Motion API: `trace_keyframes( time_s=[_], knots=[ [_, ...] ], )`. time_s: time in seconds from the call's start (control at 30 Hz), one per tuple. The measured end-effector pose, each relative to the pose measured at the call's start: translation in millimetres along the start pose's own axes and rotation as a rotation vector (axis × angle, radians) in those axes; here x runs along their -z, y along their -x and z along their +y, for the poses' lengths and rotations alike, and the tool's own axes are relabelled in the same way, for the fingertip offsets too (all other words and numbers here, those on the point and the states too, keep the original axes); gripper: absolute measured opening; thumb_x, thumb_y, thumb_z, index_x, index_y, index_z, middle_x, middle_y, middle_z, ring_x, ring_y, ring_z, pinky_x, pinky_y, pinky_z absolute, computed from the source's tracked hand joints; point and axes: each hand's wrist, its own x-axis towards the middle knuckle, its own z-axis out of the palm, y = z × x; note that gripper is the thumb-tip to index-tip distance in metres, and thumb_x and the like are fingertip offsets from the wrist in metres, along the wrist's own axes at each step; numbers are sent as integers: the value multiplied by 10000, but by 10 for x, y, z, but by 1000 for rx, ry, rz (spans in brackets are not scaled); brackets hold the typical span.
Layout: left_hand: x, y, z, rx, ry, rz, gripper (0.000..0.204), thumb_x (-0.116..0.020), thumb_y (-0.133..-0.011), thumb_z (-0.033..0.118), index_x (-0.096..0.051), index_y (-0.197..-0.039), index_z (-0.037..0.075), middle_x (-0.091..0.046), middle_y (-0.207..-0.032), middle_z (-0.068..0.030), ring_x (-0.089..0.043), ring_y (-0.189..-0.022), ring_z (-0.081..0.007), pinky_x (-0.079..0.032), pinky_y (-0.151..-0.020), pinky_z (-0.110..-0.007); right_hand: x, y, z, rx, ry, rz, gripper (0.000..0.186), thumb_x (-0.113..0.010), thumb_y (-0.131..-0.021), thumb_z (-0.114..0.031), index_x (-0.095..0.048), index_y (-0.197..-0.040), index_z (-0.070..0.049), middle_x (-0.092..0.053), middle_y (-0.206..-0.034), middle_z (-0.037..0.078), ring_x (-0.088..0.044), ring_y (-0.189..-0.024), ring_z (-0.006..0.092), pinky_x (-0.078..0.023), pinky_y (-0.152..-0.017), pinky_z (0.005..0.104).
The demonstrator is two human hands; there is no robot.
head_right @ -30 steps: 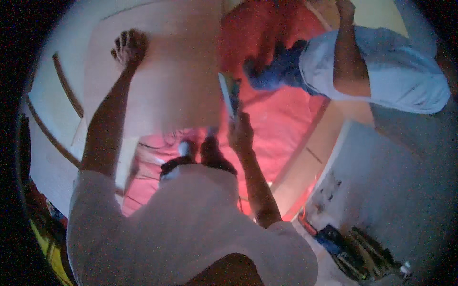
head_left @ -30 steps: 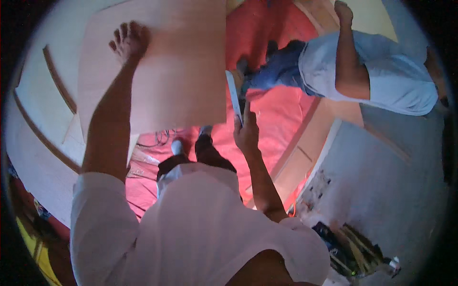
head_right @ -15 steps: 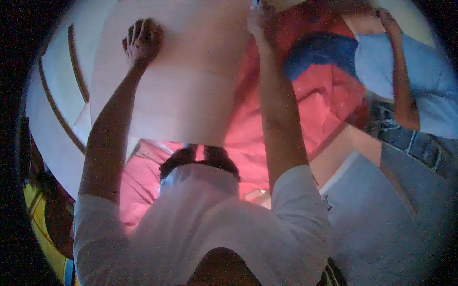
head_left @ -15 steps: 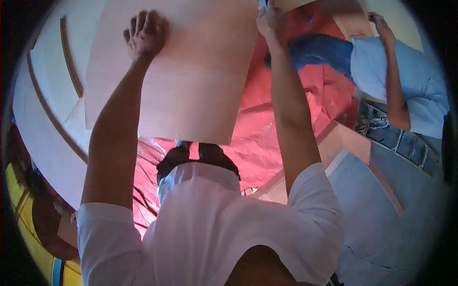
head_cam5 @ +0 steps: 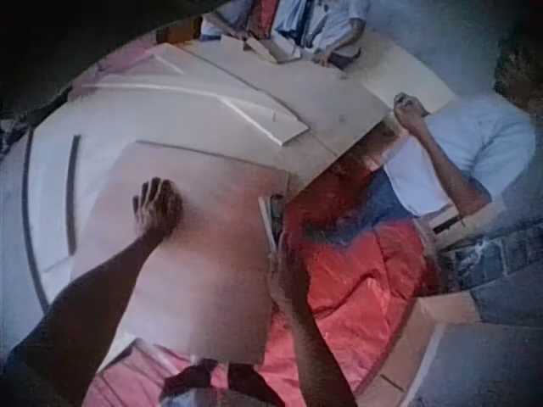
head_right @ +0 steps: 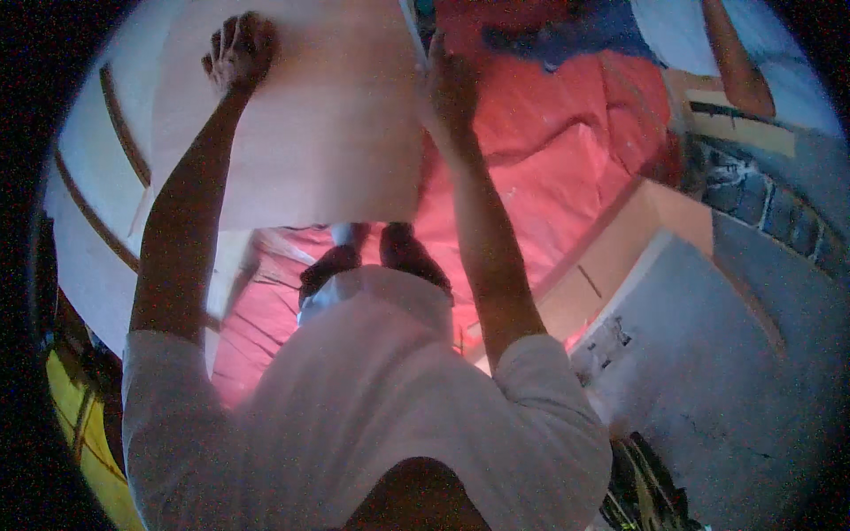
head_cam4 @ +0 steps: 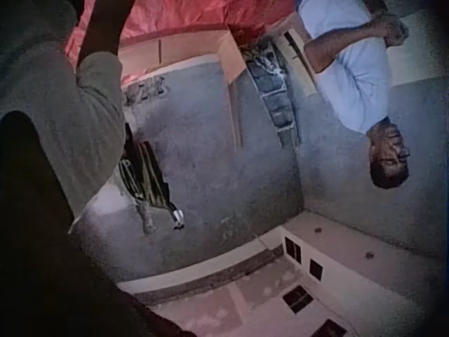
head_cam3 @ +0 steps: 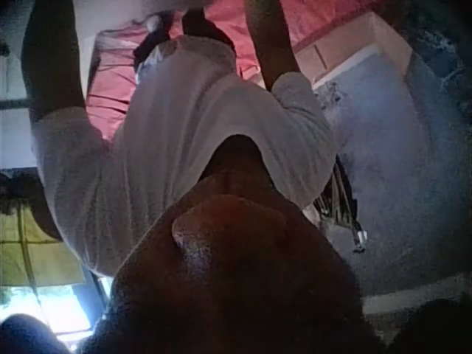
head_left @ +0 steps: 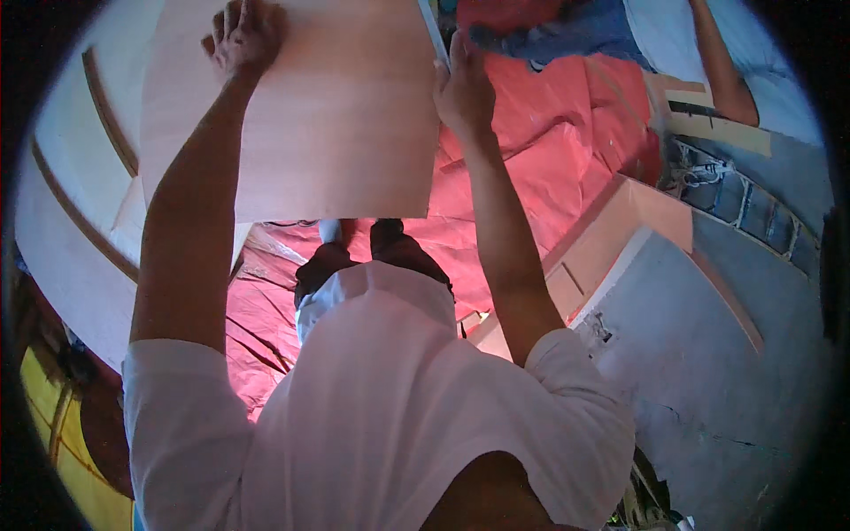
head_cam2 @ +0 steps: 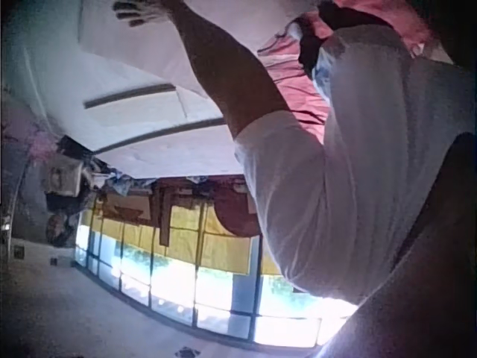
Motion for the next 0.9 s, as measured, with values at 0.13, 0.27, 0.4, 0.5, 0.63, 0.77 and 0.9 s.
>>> trace_keyframes(
  time_s=[0.13,0.27,0.4,0.5,0.63,0.77,0.9],
  knots=[
    [-78,12,-18,-9,-51,-26,441,-401,-862,547,-470,-1183,252,-461,-1231,-16,-416,-1172,-243,-327,-922,-506,162,443,-188,-146,49,-133,566,-530,-864,-279,-320,-1358,-96,-523,-898,174,-579,-752,340,-482,-577,450],
    [88,30,206,110,5,-89,446,-384,-889,379,-489,-1211,89,-423,-1305,-149,-355,-1225,-323,-287,-956,-558,220,707,-201,-136,53,-79,560,-533,-868,-272,-320,-1356,-99,-519,-883,171,-572,-720,337,-476,-564,446],
    [-102,51,69,66,-137,71,446,-407,-874,372,-476,-1219,98,-427,-1302,-141,-360,-1215,-330,-283,-970,-550,234,789,-256,-98,-4,-37,556,-533,-870,-267,-320,-1357,-101,-509,-859,169,-565,-699,341,-471,-555,442],
    [49,14,171,99,-14,-99,450,-411,-875,375,-474,-1227,101,-425,-1304,-145,-359,-1213,-337,-280,-973,-554,255,842,-252,-111,16,-35,557,-531,-872,-271,-320,-1358,-100,-507,-859,170,-564,-698,342,-471,-555,442],
    [-105,48,51,57,-64,57,436,-411,-878,375,-482,-1210,102,-426,-1303,-144,-363,-1209,-338,-290,-959,-558,299,936,-316,-127,-17,-41,563,-537,-869,-266,-320,-1361,-100,-504,-857,168,-561,-692,343,-471,-559,446],
    [72,-5,234,59,-27,-29,380,-436,-864,366,-509,-1134,109,-460,-1246,-123,-391,-1172,-317,-322,-910,-551,330,1170,-290,-109,-51,-17,570,-547,-865,-250,-319,-1366,-105,-500,-852,163,-560,-704,341,-472,-562,447],
    [105,23,253,58,-46,16,342,-455,-850,359,-515,-1083,115,-477,-1189,-104,-404,-1143,-296,-337,-880,-538,359,1335,-340,-99,-70,-20,579,-556,-860,-225,-315,-1373,-110,-499,-856,155,-557,-721,331,-471,-562,446]
  ],
)
